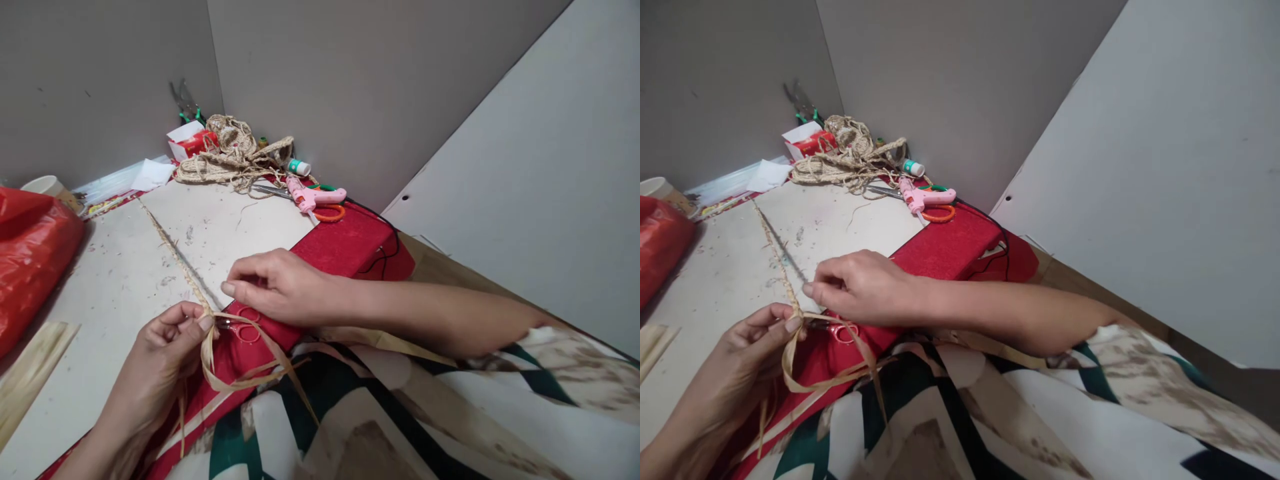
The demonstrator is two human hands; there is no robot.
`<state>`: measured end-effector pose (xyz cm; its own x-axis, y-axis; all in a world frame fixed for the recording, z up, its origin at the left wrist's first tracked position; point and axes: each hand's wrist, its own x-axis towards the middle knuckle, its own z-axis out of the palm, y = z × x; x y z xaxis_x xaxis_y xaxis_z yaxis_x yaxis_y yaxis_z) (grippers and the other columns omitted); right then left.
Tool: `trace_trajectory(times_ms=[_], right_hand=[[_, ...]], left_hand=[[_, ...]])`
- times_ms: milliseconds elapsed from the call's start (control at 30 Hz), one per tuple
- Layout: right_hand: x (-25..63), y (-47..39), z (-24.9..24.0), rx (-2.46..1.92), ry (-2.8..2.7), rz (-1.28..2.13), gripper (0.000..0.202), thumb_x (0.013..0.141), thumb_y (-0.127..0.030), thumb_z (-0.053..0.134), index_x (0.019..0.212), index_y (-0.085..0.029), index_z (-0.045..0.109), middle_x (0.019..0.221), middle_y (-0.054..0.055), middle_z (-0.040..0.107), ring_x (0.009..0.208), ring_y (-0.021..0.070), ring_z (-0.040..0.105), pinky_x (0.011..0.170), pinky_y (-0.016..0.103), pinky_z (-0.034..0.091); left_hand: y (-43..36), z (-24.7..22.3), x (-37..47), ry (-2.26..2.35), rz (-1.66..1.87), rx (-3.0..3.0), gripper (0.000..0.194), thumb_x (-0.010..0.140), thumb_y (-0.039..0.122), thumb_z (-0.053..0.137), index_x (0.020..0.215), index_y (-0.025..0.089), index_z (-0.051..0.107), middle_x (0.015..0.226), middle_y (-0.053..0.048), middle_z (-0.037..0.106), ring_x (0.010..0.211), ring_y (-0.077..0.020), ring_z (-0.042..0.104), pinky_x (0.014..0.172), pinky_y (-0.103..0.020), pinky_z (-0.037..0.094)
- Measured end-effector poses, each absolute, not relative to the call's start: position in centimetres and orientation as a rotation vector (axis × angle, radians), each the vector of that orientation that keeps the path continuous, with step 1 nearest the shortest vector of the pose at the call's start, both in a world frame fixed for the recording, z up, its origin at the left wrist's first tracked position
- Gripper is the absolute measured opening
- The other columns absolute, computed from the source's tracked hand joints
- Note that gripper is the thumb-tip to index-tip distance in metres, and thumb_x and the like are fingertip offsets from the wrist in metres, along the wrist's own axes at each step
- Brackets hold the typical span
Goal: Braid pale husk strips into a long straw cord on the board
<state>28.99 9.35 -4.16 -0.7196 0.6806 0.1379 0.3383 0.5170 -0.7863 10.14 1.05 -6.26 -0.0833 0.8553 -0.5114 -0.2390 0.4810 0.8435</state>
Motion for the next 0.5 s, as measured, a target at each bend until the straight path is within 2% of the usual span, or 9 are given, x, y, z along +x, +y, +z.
trace_trajectory(times_ms=[67, 167, 267, 367, 500], right_hand=[[28.0, 10.0, -5.3, -0.793, -2.243, 1.394, 0.023, 0.091, -0.031, 0.050, 0.091, -0.012, 0.063, 0.077, 0.002, 0.061, 0.067, 0.0089, 0.051, 0.062, 0.022, 0.036], [26.8, 10.2, -6.4, -0.715, -2.242, 1.852, 0.022, 0.091, -0.032, 0.050, 0.083, -0.012, 0.058, 0.065, -0.002, 0.054, 0.056, 0.0072, 0.046, 0.056, 0.021, 0.036], [26.3, 10.4, -6.2, -0.741, -2.287, 1.866, 0.024, 0.089, -0.028, 0.053, 0.071, -0.013, 0.054, 0.059, -0.004, 0.047, 0.053, 0.0058, 0.039, 0.055, 0.020, 0.034], [26.3, 10.7, -5.9, -0.735, -2.284, 1.960, 0.027, 0.090, -0.023, 0.048, 0.066, -0.013, 0.051, 0.056, -0.005, 0.046, 0.050, 0.0050, 0.038, 0.053, 0.019, 0.033], [26.3, 10.5, -6.8, -0.784, -2.151, 2.035, 0.026, 0.086, -0.027, 0.050, 0.063, -0.015, 0.049, 0.050, -0.006, 0.040, 0.045, 0.0050, 0.033, 0.046, 0.020, 0.027]], left_hand=[[1.1, -6.3, 10.0, 1.347, 1.004, 0.596, 0.025, 0.067, 0.030, 0.081, 0.079, 0.020, 0.062, 0.054, 0.006, 0.058, 0.040, -0.0035, 0.045, 0.041, -0.011, 0.030], [1.2, -6.5, 9.8, 1.347, 0.999, 0.610, 0.025, 0.065, 0.026, 0.082, 0.081, 0.020, 0.062, 0.056, 0.006, 0.059, 0.045, -0.0056, 0.051, 0.043, -0.012, 0.035], [1.2, -6.6, 9.6, 1.380, 0.981, 0.668, 0.024, 0.064, 0.024, 0.081, 0.081, 0.019, 0.064, 0.059, 0.004, 0.061, 0.047, -0.0070, 0.052, 0.046, -0.015, 0.038], [1.3, -6.6, 9.4, 1.435, 0.946, 0.788, 0.024, 0.064, 0.029, 0.081, 0.080, 0.018, 0.067, 0.062, 0.001, 0.063, 0.050, -0.0104, 0.053, 0.048, -0.019, 0.041], [1.3, -6.5, 9.3, 1.539, 0.871, 1.005, 0.024, 0.067, 0.036, 0.078, 0.079, 0.018, 0.068, 0.064, -0.001, 0.065, 0.052, -0.0115, 0.052, 0.048, -0.020, 0.039]])
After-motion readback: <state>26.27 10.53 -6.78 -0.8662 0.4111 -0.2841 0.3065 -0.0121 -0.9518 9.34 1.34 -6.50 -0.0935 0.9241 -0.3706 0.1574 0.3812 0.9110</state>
